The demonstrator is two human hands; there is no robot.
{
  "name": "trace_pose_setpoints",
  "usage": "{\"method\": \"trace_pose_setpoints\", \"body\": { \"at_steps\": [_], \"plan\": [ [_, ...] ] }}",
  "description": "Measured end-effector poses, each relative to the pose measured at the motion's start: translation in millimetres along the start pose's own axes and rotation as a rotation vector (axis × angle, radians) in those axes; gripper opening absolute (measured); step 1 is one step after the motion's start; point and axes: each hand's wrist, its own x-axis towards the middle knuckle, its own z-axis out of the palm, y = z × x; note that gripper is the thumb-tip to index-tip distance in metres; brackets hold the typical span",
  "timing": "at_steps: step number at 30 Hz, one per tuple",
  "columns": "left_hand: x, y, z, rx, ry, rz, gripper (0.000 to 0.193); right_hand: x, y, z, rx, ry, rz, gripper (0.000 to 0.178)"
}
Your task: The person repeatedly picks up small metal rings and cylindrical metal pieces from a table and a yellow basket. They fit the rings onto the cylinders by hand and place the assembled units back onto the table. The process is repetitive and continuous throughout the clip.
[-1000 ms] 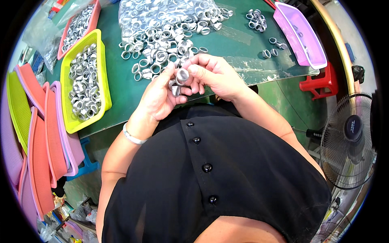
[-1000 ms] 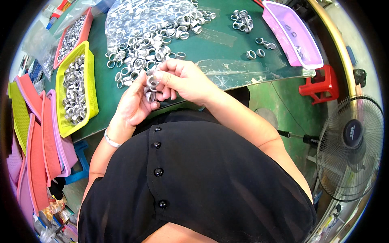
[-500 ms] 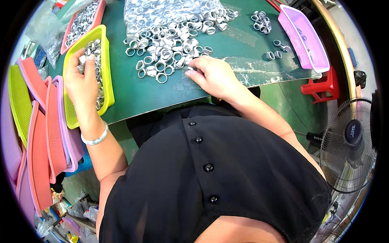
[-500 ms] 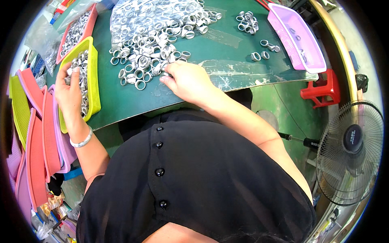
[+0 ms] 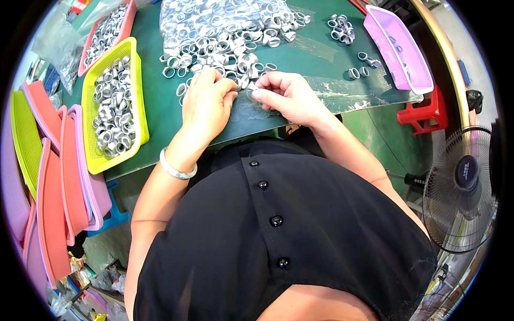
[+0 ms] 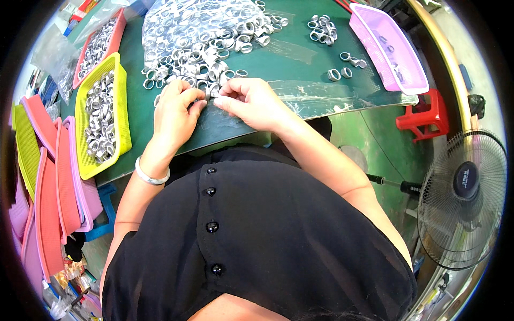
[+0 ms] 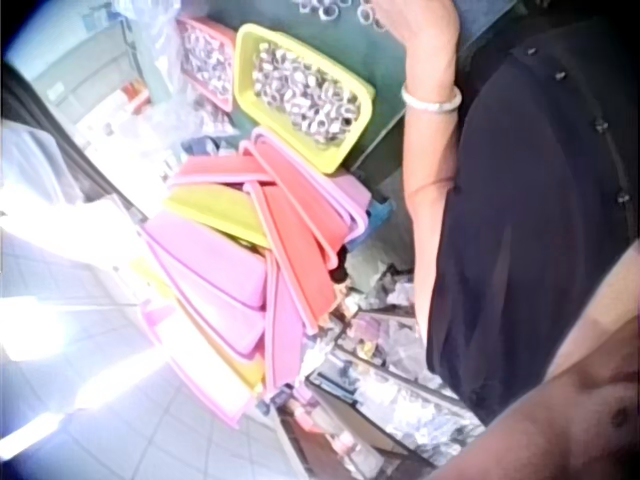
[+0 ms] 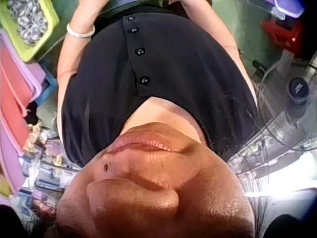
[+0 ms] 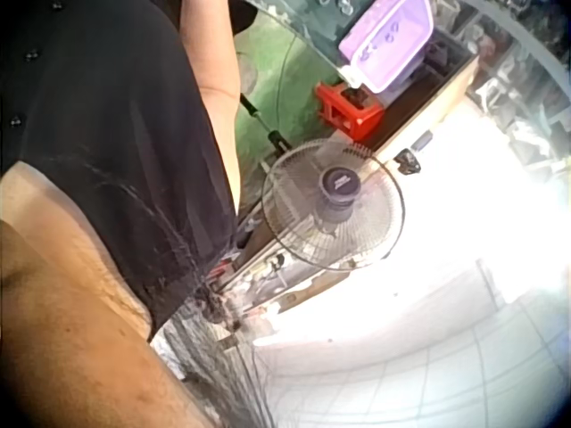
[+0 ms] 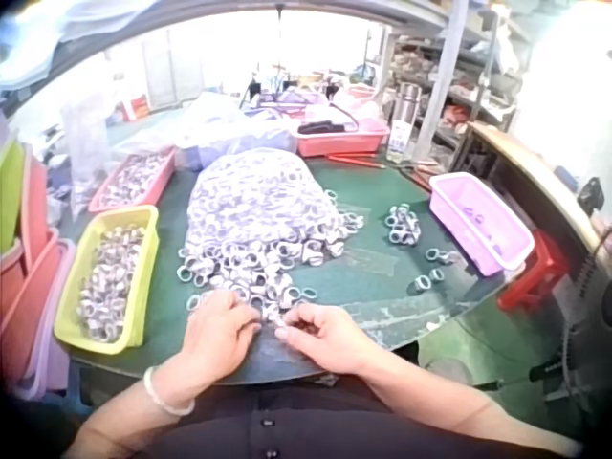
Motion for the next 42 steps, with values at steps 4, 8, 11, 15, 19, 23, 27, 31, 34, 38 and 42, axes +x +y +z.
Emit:
{"method": "trace_pose_setpoints", "body": {
  "at_steps": [4, 8, 11, 15, 19, 23, 27, 31, 34, 38, 42],
  "plan": [
    [2, -3, 3, -0.143, 0.116, 0.116, 0.014, -3, 8, -4, 0.193, -0.036, -0.042, 0.014],
    [1, 0, 1, -0.72, 0.102, -0.118, 0.009, -3, 13, -2, 0.382, -0.044, -0.184, 0.023],
    [-1, 6, -4, -1.282, -0.032, -0.467, 0.011, -2, 5, 4, 0.464, -0.056, -0.287, 0.028],
    [-4, 10, -10, -1.582, -0.156, -0.607, 0.024, -2, 7, 1, 0.332, -0.123, -0.335, 0.03],
    [-6, 16, -11, -1.634, -0.178, -0.629, 0.031, -3, 9, 0, 0.373, -0.115, -0.326, 0.03],
    [-8, 16, -9, -1.59, -0.2, -0.567, 0.038, -3, 9, 0, 0.361, -0.1, -0.324, 0.029],
    [-8, 17, -10, -1.563, -0.187, -0.587, 0.039, -4, 7, 1, 0.335, -0.094, -0.318, 0.029],
    [-9, 18, -9, -1.522, -0.164, -0.557, 0.035, -4, 8, 1, 0.318, -0.09, -0.304, 0.029],
    [-10, 16, -7, -1.497, -0.157, -0.528, 0.031, -4, 7, 2, 0.34, -0.09, -0.285, 0.029],
    [-10, 17, -9, -1.46, -0.155, -0.548, 0.022, -5, 6, 3, 0.358, -0.082, -0.265, 0.027],
    [-12, 11, -8, -1.428, -0.231, -0.61, 0.018, -6, 1, 3, 0.365, -0.061, -0.141, 0.021]
  ]
}}
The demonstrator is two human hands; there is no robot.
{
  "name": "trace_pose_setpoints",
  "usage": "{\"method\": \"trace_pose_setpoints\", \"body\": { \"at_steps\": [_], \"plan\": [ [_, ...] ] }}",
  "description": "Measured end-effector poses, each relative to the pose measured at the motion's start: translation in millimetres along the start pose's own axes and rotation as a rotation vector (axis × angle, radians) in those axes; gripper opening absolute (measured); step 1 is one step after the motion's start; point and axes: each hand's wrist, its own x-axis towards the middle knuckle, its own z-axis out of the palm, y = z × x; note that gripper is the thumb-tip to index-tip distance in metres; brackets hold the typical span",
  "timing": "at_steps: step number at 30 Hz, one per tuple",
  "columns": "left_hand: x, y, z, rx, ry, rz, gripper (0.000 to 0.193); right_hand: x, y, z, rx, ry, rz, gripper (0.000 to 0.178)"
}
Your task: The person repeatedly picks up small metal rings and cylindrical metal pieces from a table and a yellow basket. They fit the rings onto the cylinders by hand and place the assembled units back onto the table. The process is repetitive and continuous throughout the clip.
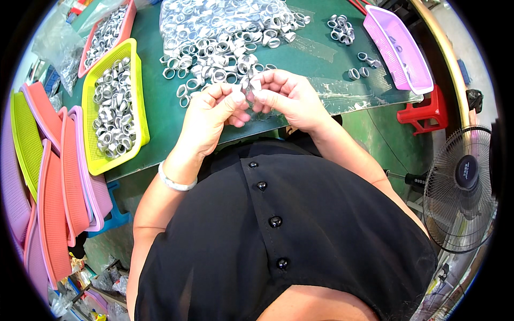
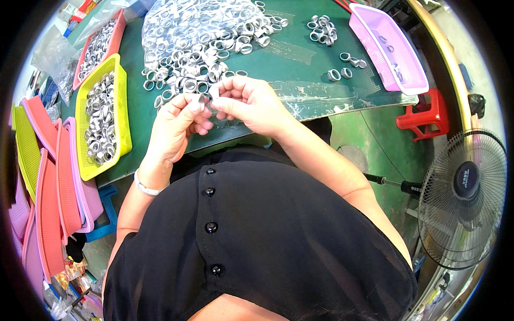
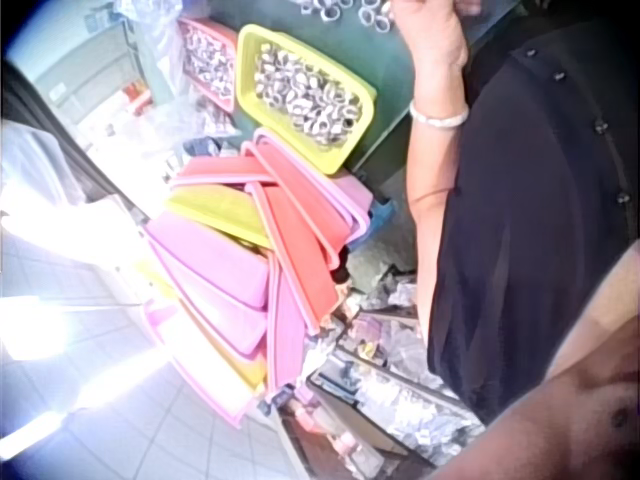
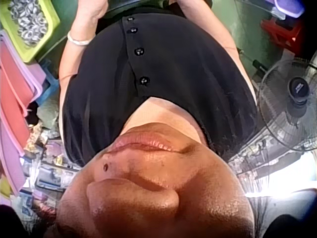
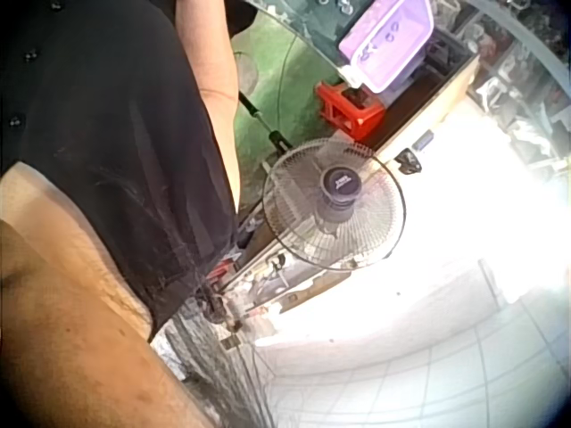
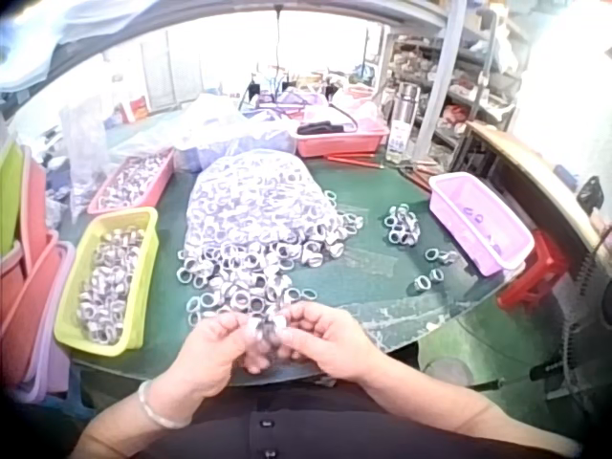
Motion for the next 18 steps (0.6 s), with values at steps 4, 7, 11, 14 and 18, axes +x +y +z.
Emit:
{"method": "trace_pose_setpoints", "body": {
  "at_steps": [4, 7, 11, 14, 18],
  "plan": [
    [0, -2, -5, -0.132, -0.025, -0.102, 0.034, 0, -1, 0, 0.03, 0.014, 0.11, 0.02],
    [1, -5, -6, -0.232, -0.031, -0.172, 0.038, 0, -3, 0, 0.076, 0.007, 0.143, 0.021],
    [2, -4, -4, -0.299, -0.031, -0.214, 0.031, 0, -2, -2, 0.065, 0.007, 0.169, 0.02],
    [2, -2, 4, -0.415, -0.027, -0.237, 0.026, -2, -4, 6, -0.122, -0.038, 0.009, 0.021],
    [5, -7, -3, -0.439, -0.061, -0.238, 0.025, 2, -3, -6, -0.395, 0.124, -0.063, 0.02]
  ]
}}
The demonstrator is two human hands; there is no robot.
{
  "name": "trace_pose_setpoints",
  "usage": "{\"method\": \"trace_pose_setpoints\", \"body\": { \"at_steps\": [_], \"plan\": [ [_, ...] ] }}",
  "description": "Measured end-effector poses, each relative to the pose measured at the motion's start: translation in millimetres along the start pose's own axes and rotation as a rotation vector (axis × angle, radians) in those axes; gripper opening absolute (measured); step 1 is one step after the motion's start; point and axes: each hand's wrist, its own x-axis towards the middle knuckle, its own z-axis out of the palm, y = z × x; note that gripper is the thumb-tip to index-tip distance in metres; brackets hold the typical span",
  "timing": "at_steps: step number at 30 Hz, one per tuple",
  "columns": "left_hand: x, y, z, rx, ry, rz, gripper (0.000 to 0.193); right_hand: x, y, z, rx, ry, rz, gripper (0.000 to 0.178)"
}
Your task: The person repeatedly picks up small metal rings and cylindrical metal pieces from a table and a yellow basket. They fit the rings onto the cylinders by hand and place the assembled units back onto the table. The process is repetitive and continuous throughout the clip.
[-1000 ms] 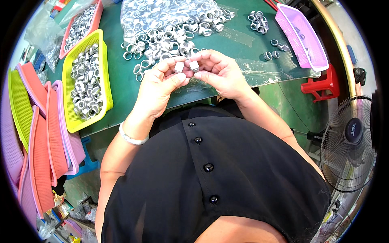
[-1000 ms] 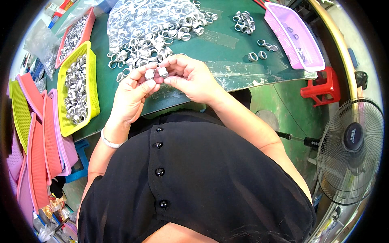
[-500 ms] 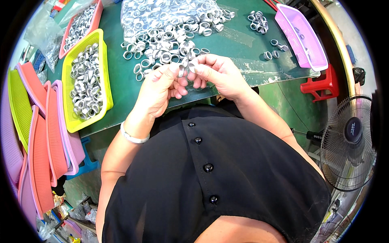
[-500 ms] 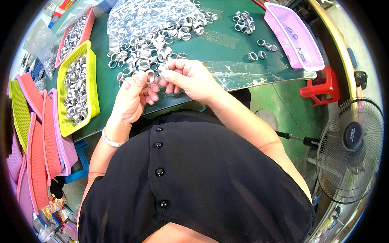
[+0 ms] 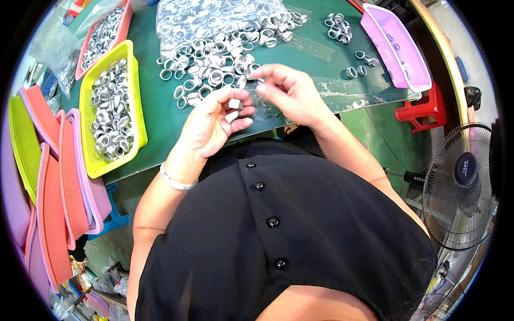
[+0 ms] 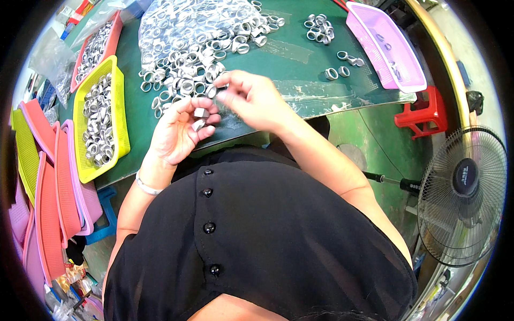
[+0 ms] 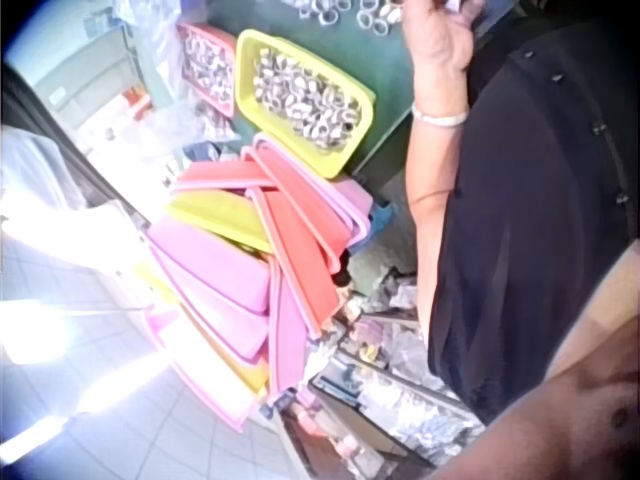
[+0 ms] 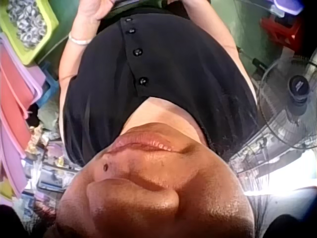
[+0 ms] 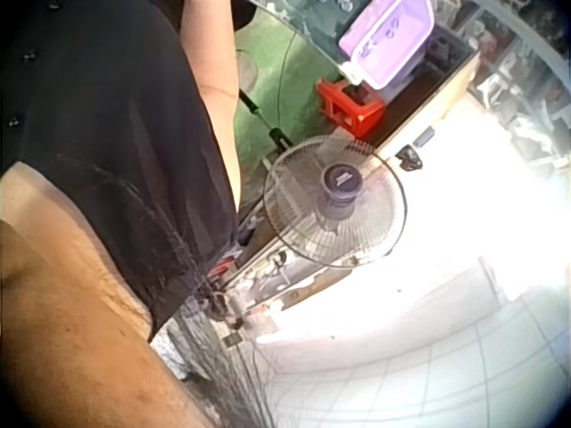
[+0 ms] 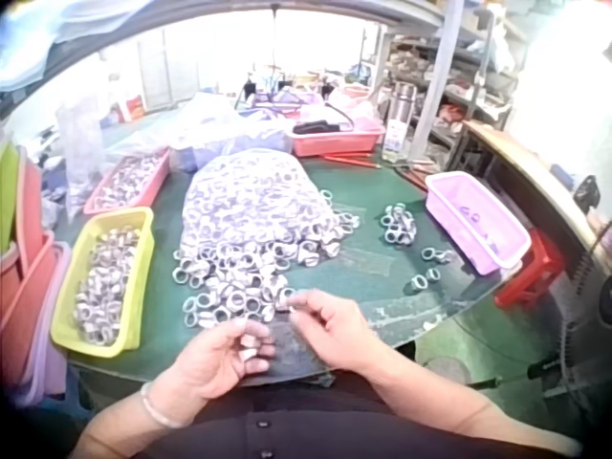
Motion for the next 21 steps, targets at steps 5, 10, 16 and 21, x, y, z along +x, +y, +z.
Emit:
{"method": "trace_pose_setpoints", "body": {
  "at_steps": [5, 10, 16, 21],
  "plan": [
    [12, 2, 9, 0.679, 0.199, 0.331, 0.013, 16, 18, -22, -0.776, 0.23, -0.32, 0.017],
    [36, 13, 23, 1.904, 0.177, 0.944, 0.015, 21, 22, -26, -0.883, 0.146, -0.277, 0.015],
    [55, 23, 33, 2.256, 0.095, 0.761, 0.014, 23, 22, -32, -0.822, 0.096, -0.224, 0.014],
    [59, 27, 31, 2.184, 0.072, 0.726, 0.009, 21, 33, -40, -0.363, 0.132, -0.103, 0.011]
  ]
}}
